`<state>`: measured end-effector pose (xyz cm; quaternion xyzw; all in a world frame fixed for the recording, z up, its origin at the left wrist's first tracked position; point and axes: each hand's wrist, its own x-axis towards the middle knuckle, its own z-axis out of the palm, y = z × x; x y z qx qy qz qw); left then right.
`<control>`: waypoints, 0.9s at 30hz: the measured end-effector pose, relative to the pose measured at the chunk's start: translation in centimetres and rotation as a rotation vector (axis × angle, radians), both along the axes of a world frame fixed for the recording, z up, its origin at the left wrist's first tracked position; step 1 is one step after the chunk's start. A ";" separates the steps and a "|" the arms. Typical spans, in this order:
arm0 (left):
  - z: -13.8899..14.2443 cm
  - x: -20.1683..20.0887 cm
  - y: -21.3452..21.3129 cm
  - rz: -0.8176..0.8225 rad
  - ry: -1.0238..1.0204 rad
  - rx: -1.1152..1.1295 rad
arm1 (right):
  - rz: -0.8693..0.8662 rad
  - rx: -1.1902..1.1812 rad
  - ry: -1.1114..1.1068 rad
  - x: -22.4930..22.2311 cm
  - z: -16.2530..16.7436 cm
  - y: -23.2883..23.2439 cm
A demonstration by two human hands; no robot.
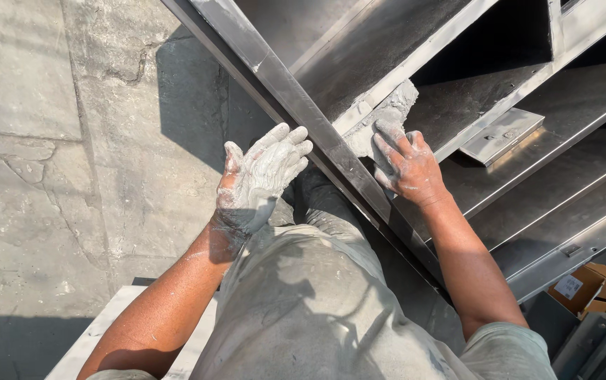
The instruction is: The person applies a gray paste to the seams and corners of a stainless steel cabinet using a putty knife. They smooth the material along the edges and joints, working methodically across different sections of the unit.
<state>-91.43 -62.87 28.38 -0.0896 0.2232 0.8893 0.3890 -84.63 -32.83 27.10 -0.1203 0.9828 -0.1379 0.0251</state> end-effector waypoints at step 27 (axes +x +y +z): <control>0.6 1.1 4.2 -0.017 0.004 -0.037 | -0.056 -0.070 -0.070 -1.1 -0.2 3.3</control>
